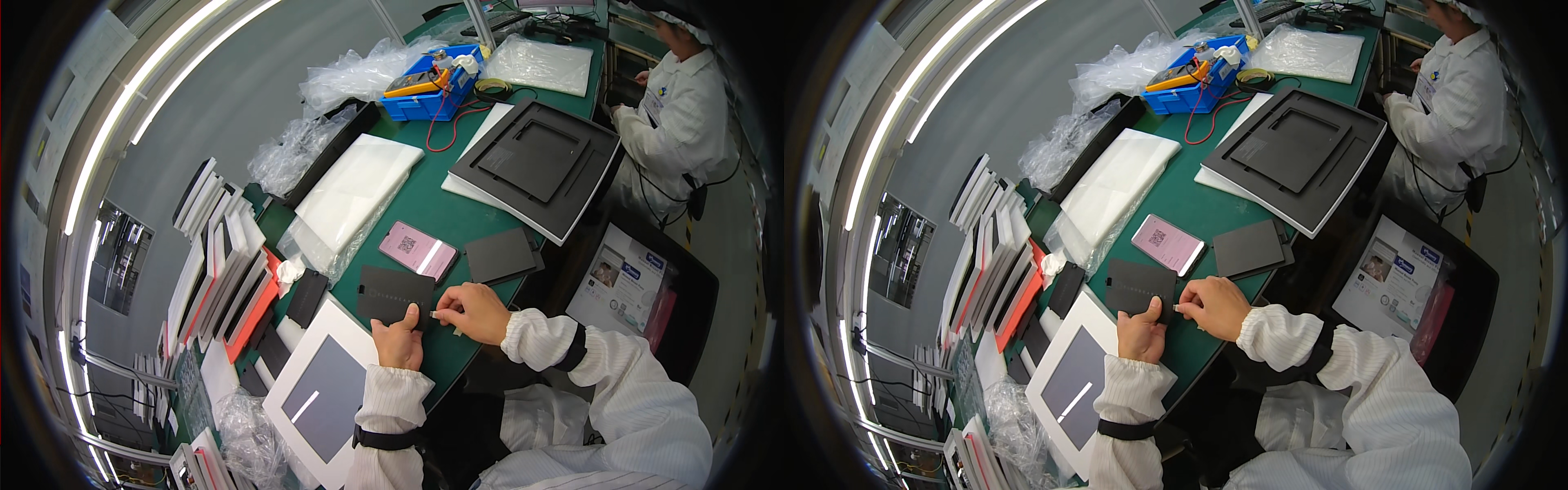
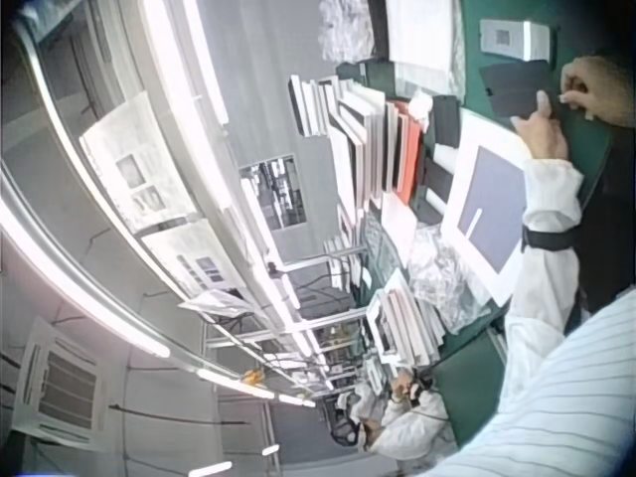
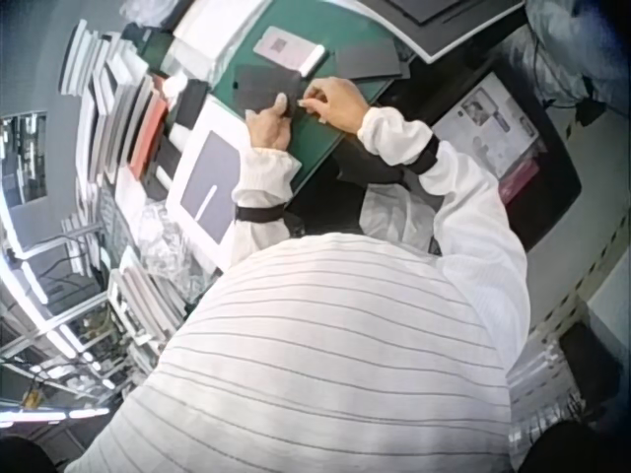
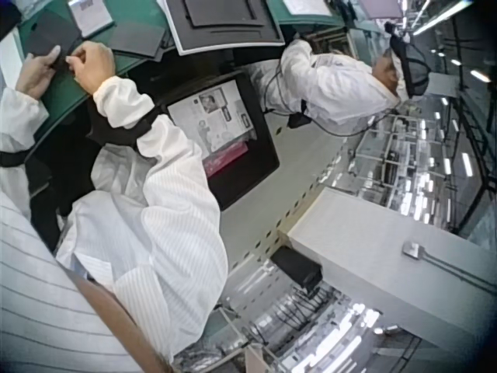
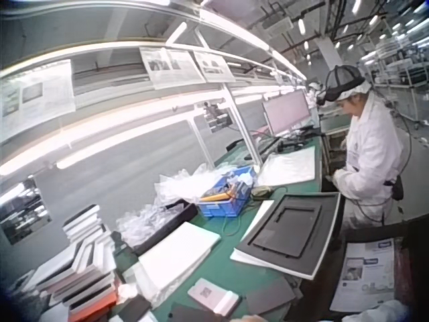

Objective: The person is assembling and testing large display or tablet components, including connecting ribbon cables and fitting the screen into a frame.

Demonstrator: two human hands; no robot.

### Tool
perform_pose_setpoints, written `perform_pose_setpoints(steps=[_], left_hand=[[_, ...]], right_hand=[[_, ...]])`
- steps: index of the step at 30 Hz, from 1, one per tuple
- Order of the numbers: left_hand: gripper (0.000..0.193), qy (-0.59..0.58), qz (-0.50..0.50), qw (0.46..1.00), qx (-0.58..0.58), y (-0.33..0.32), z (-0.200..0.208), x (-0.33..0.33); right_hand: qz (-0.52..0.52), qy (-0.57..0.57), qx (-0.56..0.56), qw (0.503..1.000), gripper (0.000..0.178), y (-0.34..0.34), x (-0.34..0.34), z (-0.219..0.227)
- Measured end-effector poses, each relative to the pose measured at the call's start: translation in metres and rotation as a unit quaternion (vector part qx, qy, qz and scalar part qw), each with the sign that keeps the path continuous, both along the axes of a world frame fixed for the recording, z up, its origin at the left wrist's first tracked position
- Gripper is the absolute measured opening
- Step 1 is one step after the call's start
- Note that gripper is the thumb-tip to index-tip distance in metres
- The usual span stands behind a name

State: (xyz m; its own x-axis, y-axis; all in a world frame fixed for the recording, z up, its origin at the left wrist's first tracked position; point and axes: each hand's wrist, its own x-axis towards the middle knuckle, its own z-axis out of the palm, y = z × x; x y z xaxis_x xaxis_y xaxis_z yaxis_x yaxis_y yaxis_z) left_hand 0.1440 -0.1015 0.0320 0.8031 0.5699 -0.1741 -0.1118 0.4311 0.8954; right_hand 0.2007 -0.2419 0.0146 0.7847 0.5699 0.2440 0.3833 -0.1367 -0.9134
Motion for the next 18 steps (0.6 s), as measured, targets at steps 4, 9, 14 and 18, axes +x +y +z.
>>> perform_pose_setpoints(steps=[4, 9, 14, 18], left_hand=[[0.041, 0.004, -0.005, 1.000, -0.001, -0.005, 0.003, -0.002], [0.038, -0.004, 0.002, 1.000, 0.016, -0.010, -0.003, 0.001], [0.043, -0.011, 0.000, 1.000, 0.023, -0.015, -0.006, 0.003], [0.047, -0.005, -0.013, 1.000, 0.026, -0.018, -0.007, 0.003]], right_hand=[[-0.011, -0.004, 0.009, 1.000, 0.017, 0.002, 0.000, -0.002], [-0.038, -0.040, 0.017, 0.998, 0.016, 0.005, -0.001, -0.009], [-0.066, -0.071, 0.000, 0.995, 0.016, -0.002, -0.003, -0.006], [-0.076, 0.028, 0.028, 0.996, 0.021, -0.005, -0.003, -0.010]])
